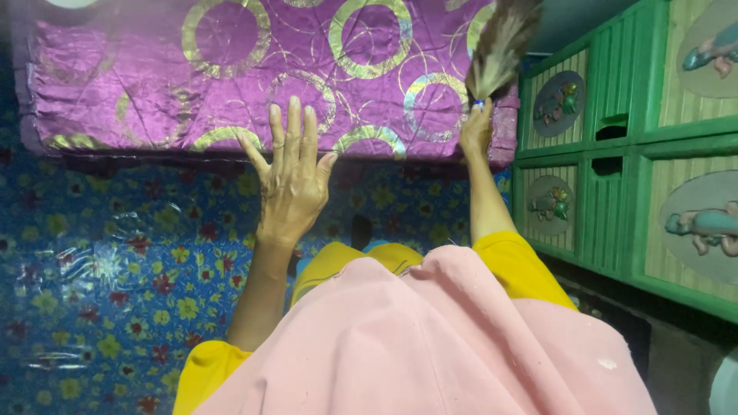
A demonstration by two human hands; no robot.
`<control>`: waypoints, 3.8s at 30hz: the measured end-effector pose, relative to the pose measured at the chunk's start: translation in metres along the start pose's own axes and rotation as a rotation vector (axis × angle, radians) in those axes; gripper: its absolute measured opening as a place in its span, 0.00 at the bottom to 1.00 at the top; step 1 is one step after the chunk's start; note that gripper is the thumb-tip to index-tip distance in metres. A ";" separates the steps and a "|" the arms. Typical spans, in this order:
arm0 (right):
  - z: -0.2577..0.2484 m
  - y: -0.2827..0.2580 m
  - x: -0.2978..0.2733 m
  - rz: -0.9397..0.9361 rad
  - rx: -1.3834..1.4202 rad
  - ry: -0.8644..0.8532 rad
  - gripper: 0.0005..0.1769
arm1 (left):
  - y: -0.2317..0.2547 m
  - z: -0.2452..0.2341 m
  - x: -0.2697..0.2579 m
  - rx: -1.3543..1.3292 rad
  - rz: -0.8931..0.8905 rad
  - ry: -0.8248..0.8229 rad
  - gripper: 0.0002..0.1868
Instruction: The person uses a feather duster to wipe the surface of a purple patterned table. The camera is mounted on the person's head and shakes significantly throughout the action. The person moves the duster back and forth across the table surface.
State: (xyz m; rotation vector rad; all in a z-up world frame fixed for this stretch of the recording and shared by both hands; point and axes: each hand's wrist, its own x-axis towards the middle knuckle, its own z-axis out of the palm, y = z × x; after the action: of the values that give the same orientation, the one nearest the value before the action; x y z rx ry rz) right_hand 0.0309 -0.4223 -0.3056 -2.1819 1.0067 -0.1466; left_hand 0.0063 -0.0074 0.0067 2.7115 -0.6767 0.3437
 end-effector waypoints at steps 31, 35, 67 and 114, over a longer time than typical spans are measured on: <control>0.104 -0.138 -0.092 -0.558 -0.041 -0.269 0.24 | -0.120 -0.039 -0.051 0.013 -0.194 0.036 0.34; 0.139 -0.158 -0.136 -0.886 0.023 -0.287 0.26 | -0.147 -0.045 -0.053 0.028 -0.193 0.030 0.34; 0.227 -0.302 -0.302 -0.977 -0.108 -0.794 0.25 | -0.295 -0.092 -0.119 0.044 -0.342 0.099 0.33; -0.047 -0.045 -0.083 -0.445 -0.128 -0.205 0.25 | -0.093 -0.015 -0.065 -0.161 -0.173 -0.070 0.33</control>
State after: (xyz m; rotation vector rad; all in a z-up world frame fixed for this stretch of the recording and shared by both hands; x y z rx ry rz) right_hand -0.0155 -0.3706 -0.2265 -2.4518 0.4168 -0.0618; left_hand -0.0064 0.1026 -0.0225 2.6137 -0.4620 0.1467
